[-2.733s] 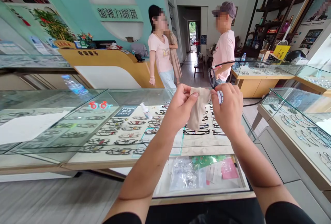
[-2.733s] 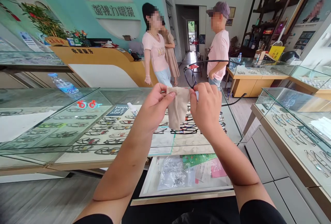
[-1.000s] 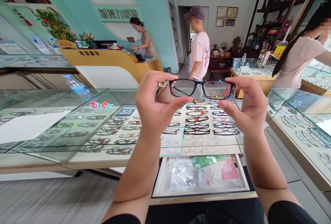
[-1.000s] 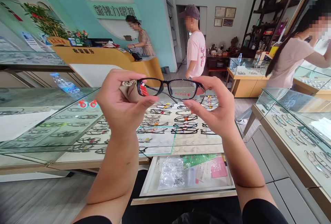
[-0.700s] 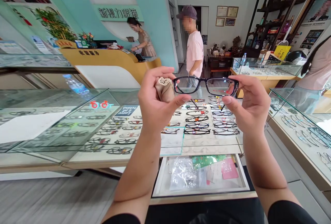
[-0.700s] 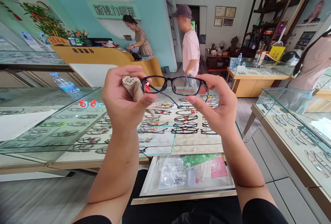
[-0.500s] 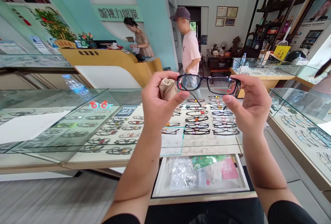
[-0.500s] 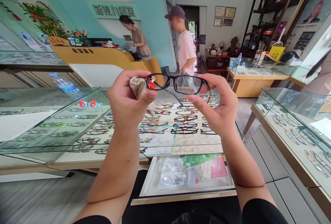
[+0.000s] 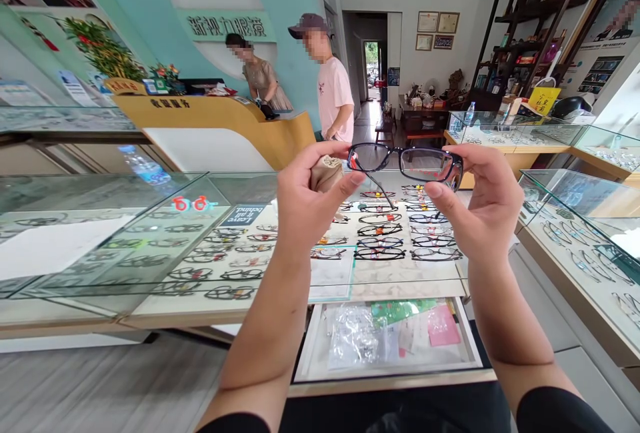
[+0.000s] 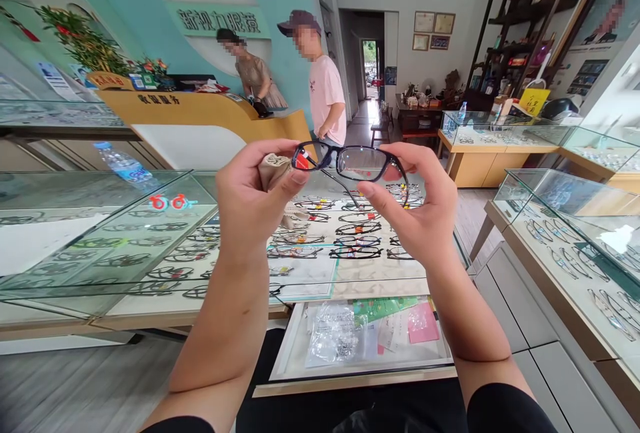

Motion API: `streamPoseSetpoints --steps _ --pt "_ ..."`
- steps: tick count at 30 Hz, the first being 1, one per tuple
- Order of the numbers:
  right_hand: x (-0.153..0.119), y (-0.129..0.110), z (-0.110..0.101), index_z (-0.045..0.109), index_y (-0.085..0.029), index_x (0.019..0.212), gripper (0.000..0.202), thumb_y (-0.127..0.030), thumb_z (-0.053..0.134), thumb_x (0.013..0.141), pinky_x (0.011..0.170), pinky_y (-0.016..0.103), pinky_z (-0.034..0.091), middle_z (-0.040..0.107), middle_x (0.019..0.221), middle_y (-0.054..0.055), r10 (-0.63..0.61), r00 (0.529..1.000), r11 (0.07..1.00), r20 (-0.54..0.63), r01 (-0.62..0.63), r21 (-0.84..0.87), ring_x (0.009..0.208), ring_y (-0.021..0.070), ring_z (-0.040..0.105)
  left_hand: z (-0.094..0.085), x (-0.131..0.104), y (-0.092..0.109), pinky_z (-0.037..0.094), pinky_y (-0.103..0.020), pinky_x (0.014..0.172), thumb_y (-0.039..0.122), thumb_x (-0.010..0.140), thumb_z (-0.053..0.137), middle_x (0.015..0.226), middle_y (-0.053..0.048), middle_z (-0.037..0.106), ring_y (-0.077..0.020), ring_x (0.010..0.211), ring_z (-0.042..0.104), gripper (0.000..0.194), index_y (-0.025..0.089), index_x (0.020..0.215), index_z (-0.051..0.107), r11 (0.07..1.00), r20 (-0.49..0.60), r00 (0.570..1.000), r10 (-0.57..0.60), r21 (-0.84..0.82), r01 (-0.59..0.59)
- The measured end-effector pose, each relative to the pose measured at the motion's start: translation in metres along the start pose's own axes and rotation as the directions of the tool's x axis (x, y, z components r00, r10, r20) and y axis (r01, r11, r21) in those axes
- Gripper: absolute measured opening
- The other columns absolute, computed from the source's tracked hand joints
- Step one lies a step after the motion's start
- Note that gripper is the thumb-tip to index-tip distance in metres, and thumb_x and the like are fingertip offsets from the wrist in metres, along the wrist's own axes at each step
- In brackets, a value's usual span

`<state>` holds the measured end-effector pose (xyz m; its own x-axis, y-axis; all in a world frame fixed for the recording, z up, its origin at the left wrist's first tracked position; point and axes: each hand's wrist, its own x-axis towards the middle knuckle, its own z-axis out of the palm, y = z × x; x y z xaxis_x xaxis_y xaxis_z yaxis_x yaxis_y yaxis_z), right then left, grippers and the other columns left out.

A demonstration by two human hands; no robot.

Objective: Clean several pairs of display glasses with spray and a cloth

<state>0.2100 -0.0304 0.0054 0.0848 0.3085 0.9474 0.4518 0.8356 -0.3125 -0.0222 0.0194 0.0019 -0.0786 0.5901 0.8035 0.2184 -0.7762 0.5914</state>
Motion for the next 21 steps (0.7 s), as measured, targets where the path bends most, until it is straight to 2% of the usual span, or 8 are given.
streamPoseSetpoints --steps 5,9,15,17,21 --pt "0.0005 -0.0020 -0.0002 0.072 -0.029 0.123 0.031 -0.037 0.083 0.095 0.085 0.047 0.062 0.073 0.101 0.004 -0.018 1.000 1.000 0.011 0.018 0.001 0.087 0.0238 0.068 -0.0010 -0.0012 -0.0027 0.020 -0.030 0.045 0.065 0.080 0.091 0.069 0.003 0.062 -0.0083 0.048 0.025 0.052 0.029 0.115 0.079 0.999 0.051 0.998 -0.034 -0.011 0.035" --pt "-0.0001 -0.0006 -0.0006 0.071 -0.031 0.126 0.033 -0.041 0.081 0.097 0.091 0.049 0.063 0.072 0.104 0.004 -0.004 1.000 1.000 0.028 0.004 -0.009 0.093 0.0252 0.070 -0.0016 -0.0013 -0.0021 0.018 -0.030 0.046 0.064 0.078 0.092 0.069 0.003 0.060 -0.0080 0.050 0.022 0.052 0.029 0.113 0.080 1.000 0.044 0.999 -0.024 -0.006 0.024" --pt "-0.0008 0.0018 -0.0002 0.073 -0.031 0.126 0.035 -0.044 0.082 0.096 0.093 0.051 0.065 0.071 0.101 0.004 -0.014 1.000 1.000 0.018 0.014 0.004 0.097 0.0256 0.072 -0.0010 0.0003 -0.0030 0.017 -0.029 0.046 0.064 0.078 0.092 0.059 0.008 0.044 -0.0084 0.049 0.021 0.050 0.028 0.111 0.080 0.999 0.040 0.999 -0.027 -0.015 0.028" --pt "-0.0008 0.0018 -0.0001 0.073 -0.030 0.125 0.036 -0.048 0.082 0.095 0.093 0.052 0.065 0.071 0.100 0.004 -0.004 1.000 1.000 0.017 0.004 -0.017 0.097 0.0267 0.072 -0.0007 0.0007 -0.0038 0.017 -0.028 0.046 0.064 0.077 0.092 0.061 0.007 0.048 -0.0078 0.049 0.020 0.052 0.028 0.112 0.080 0.999 0.037 0.999 -0.030 -0.018 0.031" --pt "-0.0010 0.0020 0.0001 0.073 -0.031 0.126 0.036 -0.048 0.081 0.096 0.093 0.052 0.065 0.071 0.100 0.004 -0.013 1.000 1.000 0.012 0.013 -0.014 0.097 0.0268 0.072 -0.0003 0.0009 -0.0047 0.017 -0.028 0.046 0.061 0.076 0.093 0.082 0.001 0.068 -0.0067 0.050 0.023 0.052 0.028 0.114 0.081 1.000 0.031 0.999 -0.025 -0.007 0.025"
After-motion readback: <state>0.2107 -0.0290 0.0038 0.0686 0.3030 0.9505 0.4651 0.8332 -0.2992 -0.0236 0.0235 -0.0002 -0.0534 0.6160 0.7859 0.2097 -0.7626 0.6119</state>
